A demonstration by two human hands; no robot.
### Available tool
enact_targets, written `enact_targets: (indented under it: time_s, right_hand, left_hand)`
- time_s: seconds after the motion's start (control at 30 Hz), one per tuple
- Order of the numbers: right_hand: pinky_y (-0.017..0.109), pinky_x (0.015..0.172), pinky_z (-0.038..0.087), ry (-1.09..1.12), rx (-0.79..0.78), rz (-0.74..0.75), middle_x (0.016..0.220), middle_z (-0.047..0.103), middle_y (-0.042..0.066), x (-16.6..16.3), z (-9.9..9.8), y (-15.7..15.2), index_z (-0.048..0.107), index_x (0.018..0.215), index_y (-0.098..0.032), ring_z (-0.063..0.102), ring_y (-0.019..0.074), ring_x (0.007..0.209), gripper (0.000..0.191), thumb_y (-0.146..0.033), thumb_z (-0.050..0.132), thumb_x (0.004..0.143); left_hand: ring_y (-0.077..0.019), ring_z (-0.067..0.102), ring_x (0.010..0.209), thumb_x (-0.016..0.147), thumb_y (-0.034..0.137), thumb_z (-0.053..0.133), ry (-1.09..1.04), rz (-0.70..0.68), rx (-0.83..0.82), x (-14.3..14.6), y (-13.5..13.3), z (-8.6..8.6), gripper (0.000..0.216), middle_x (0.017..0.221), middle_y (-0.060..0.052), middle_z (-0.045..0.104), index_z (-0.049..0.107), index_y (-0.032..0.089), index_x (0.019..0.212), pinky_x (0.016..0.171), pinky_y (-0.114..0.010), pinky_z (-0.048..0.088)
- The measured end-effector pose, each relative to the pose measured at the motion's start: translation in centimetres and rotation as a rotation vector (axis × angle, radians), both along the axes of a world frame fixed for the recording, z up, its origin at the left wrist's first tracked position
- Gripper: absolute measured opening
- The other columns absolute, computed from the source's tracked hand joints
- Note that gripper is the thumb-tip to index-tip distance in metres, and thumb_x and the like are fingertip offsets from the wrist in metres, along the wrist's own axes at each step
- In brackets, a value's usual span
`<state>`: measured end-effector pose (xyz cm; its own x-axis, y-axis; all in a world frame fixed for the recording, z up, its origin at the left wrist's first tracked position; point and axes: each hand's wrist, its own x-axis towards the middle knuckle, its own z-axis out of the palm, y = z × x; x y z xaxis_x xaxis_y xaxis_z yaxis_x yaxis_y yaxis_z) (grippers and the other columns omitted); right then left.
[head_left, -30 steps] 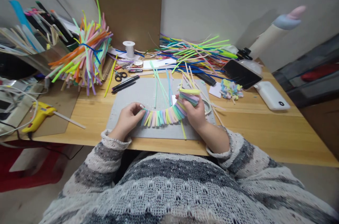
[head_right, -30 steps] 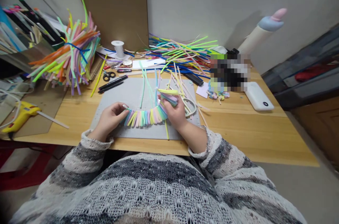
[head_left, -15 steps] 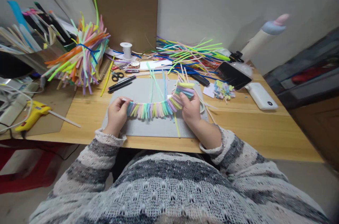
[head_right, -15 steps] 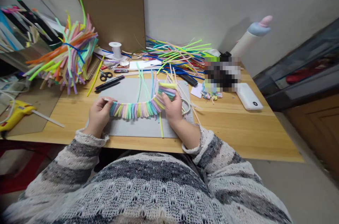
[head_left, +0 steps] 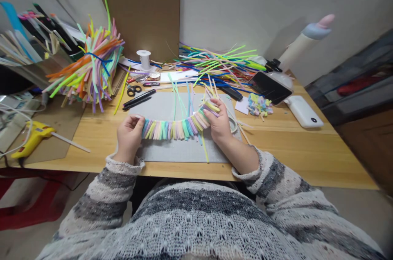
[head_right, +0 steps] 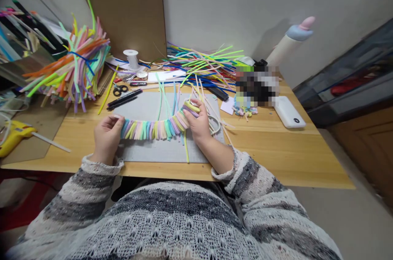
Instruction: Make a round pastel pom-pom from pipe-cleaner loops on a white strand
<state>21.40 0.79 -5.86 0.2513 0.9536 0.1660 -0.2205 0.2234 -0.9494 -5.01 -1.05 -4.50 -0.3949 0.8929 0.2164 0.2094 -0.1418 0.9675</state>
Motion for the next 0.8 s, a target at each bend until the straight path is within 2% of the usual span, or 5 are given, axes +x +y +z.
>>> enact_targets:
  time_s: [0.17, 0.4, 0.57, 0.67, 0.8]
  right_hand:
    - [0.028, 0.075, 0.048, -0.007, -0.077, 0.050, 0.083, 0.064, 0.000, -0.1, -0.1, 0.1, 0.058, 0.089, -0.019, 0.059, 0.0139, 0.074, 0.032, -0.036, 0.074, 0.066]
    - [0.027, 0.077, 0.048, 0.114, -0.044, 0.066, 0.088, 0.065, -0.001, -0.1, 0.3, -0.1, 0.058, 0.092, -0.022, 0.060, 0.0133, 0.079, 0.036, -0.030, 0.078, 0.063]
    - [0.026, 0.070, 0.049, 0.338, -0.165, 0.211, 0.087, 0.064, -0.003, 0.1, 1.4, -0.2, 0.055, 0.098, -0.026, 0.060, 0.0125, 0.074, 0.044, -0.030, 0.078, 0.060]
    - [0.026, 0.071, 0.049, 0.278, -0.194, 0.360, 0.088, 0.064, -0.003, 0.1, 1.5, -0.4, 0.056, 0.101, -0.026, 0.061, 0.0126, 0.076, 0.047, -0.027, 0.078, 0.060]
    - [0.028, 0.079, 0.047, -0.021, -0.168, 0.475, 0.090, 0.063, -0.001, -0.3, 1.1, -1.2, 0.058, 0.107, -0.024, 0.060, 0.0149, 0.086, 0.048, -0.026, 0.076, 0.063]
  left_hand:
    - [-0.0090, 0.052, 0.061, 0.068, 0.036, 0.070, -0.038, 0.072, 0.064, -0.6, 0.0, -0.1, 0.024, 0.069, 0.002, 0.058, 0.060, 0.015, 0.077, 0.060, -0.020, 0.042]
    - [-0.0099, 0.049, 0.063, 0.070, 0.038, 0.071, -0.171, 0.113, 0.209, -0.7, -0.3, 0.4, 0.026, 0.070, 0.002, 0.054, 0.057, 0.017, 0.076, 0.062, -0.022, 0.040]
    - [-0.0095, 0.040, 0.052, 0.067, 0.038, 0.072, -0.369, -0.045, 0.113, -1.0, -0.9, 1.5, 0.028, 0.062, 0.004, 0.044, 0.053, 0.019, 0.073, 0.052, -0.024, 0.033]
    - [-0.0091, 0.041, 0.054, 0.063, 0.031, 0.074, -0.390, -0.068, 0.059, -1.9, -0.6, 1.7, 0.024, 0.066, 0.002, 0.049, 0.055, 0.018, 0.069, 0.052, -0.025, 0.032]
    - [-0.0127, 0.049, 0.063, 0.072, 0.025, 0.068, -0.289, 0.057, 0.034, -3.1, 0.6, 0.9, 0.013, 0.070, 0.000, 0.055, 0.056, 0.021, 0.074, 0.061, -0.028, 0.039]
